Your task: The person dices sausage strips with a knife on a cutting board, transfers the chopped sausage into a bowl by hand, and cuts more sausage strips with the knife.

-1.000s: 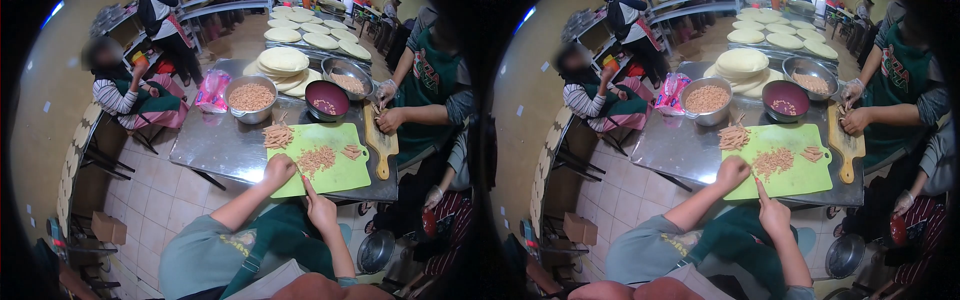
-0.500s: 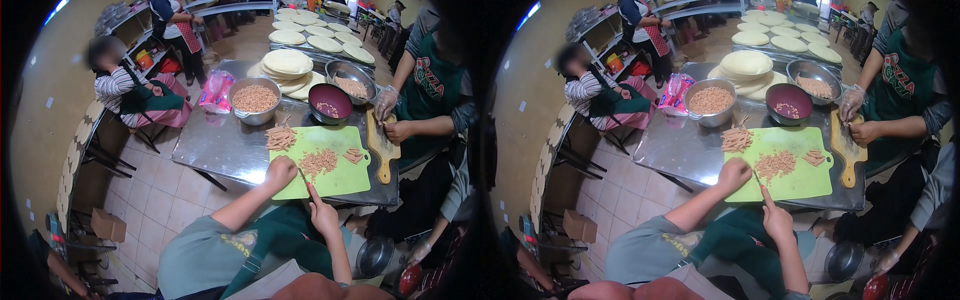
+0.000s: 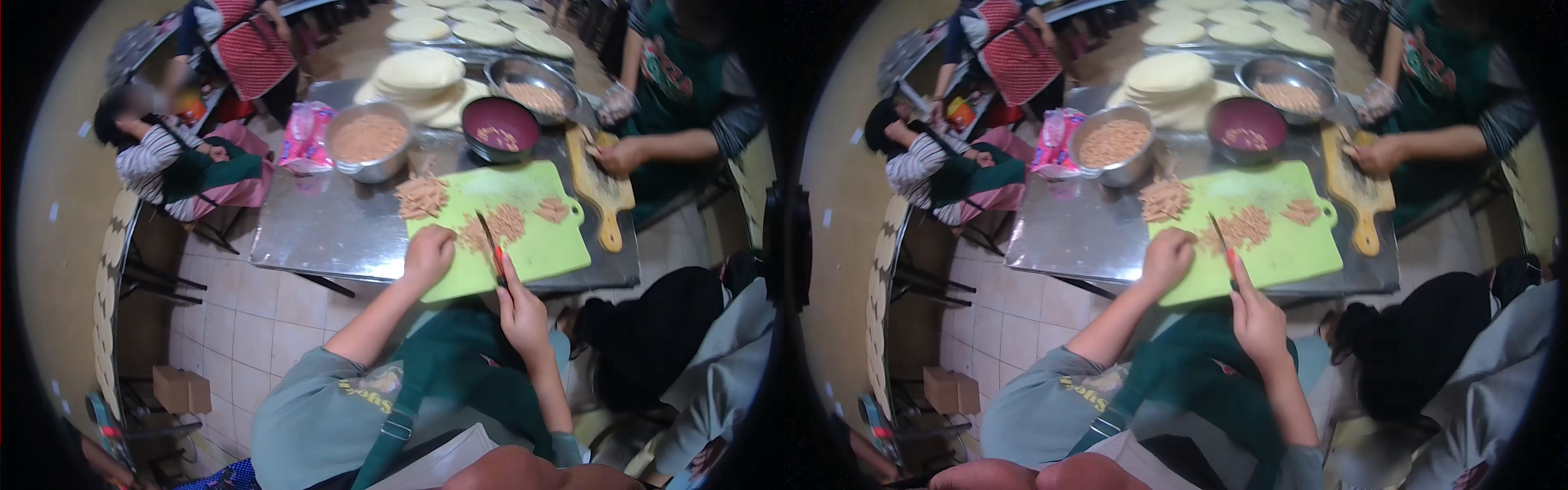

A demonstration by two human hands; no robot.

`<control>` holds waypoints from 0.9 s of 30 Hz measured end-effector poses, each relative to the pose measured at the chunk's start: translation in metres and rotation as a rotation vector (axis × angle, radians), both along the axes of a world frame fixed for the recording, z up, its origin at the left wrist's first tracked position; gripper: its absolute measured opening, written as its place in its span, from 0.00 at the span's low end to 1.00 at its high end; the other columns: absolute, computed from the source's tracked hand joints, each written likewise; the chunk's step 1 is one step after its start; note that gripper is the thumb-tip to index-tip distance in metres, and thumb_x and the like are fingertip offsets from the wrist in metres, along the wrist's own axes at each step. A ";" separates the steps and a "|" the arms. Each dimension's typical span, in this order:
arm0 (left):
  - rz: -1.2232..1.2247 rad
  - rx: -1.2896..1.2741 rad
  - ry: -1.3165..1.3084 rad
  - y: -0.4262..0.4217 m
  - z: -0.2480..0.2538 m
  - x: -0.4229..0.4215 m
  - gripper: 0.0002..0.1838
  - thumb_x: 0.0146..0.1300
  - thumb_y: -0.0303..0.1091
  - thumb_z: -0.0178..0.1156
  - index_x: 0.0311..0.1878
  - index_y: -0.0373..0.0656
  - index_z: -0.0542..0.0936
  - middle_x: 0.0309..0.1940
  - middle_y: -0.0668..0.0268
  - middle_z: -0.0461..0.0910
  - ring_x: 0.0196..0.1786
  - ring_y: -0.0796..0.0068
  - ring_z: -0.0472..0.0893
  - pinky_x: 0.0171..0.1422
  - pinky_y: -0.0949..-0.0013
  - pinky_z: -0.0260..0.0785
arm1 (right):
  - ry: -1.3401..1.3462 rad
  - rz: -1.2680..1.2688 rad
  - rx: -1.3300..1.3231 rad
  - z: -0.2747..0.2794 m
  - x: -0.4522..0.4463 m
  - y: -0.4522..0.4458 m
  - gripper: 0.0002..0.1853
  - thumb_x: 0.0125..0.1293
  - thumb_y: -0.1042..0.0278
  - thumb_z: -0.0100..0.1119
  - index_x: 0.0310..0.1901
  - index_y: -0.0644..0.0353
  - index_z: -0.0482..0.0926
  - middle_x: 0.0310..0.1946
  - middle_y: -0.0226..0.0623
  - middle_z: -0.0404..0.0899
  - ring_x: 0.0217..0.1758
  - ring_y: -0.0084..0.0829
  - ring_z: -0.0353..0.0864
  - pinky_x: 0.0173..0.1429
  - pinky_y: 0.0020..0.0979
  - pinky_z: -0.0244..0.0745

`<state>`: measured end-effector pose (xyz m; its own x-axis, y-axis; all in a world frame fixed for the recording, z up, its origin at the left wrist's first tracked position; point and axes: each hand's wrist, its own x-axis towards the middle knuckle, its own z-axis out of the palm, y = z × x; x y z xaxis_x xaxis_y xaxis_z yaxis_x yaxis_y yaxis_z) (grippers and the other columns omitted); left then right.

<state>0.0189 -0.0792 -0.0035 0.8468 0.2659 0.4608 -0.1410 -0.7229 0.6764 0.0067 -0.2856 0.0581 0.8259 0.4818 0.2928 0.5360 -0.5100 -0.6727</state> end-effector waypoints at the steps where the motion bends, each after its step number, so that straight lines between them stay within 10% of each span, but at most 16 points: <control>1: -0.007 -0.001 0.012 0.000 0.001 0.000 0.05 0.51 0.25 0.54 0.30 0.37 0.79 0.27 0.54 0.76 0.35 0.54 0.76 0.41 0.58 0.68 | 0.027 -0.001 -0.091 0.003 0.000 -0.003 0.31 0.64 0.68 0.50 0.68 0.36 0.57 0.27 0.48 0.78 0.31 0.49 0.78 0.37 0.44 0.72; 14: -0.007 0.027 0.087 0.001 0.005 0.000 0.21 0.52 0.41 0.66 0.45 0.37 0.78 0.36 0.57 0.78 0.38 0.61 0.77 0.41 0.64 0.71 | 0.248 -0.236 -0.140 0.009 0.045 -0.034 0.29 0.63 0.63 0.52 0.67 0.42 0.60 0.26 0.51 0.78 0.31 0.52 0.78 0.37 0.43 0.72; 16: -0.025 0.040 0.118 0.000 0.005 0.001 0.27 0.50 0.46 0.68 0.49 0.37 0.77 0.41 0.54 0.78 0.42 0.59 0.77 0.46 0.63 0.71 | 0.179 -0.218 -0.115 -0.011 0.068 -0.043 0.27 0.62 0.63 0.54 0.64 0.46 0.66 0.28 0.49 0.79 0.33 0.50 0.79 0.38 0.39 0.73; 19: -0.050 0.238 0.176 -0.003 0.015 0.001 0.40 0.44 0.53 0.70 0.54 0.33 0.73 0.49 0.50 0.75 0.49 0.52 0.74 0.54 0.58 0.67 | 0.143 -0.066 0.144 -0.024 0.097 -0.044 0.23 0.61 0.69 0.59 0.58 0.63 0.69 0.36 0.34 0.79 0.37 0.19 0.75 0.45 0.23 0.71; 27: -0.183 0.343 0.412 -0.004 0.022 0.017 0.49 0.37 0.56 0.72 0.60 0.33 0.68 0.57 0.47 0.67 0.55 0.50 0.71 0.60 0.60 0.66 | 0.579 0.085 0.623 -0.059 0.123 -0.041 0.22 0.64 0.74 0.57 0.59 0.67 0.68 0.33 0.27 0.74 0.32 0.16 0.73 0.37 0.18 0.69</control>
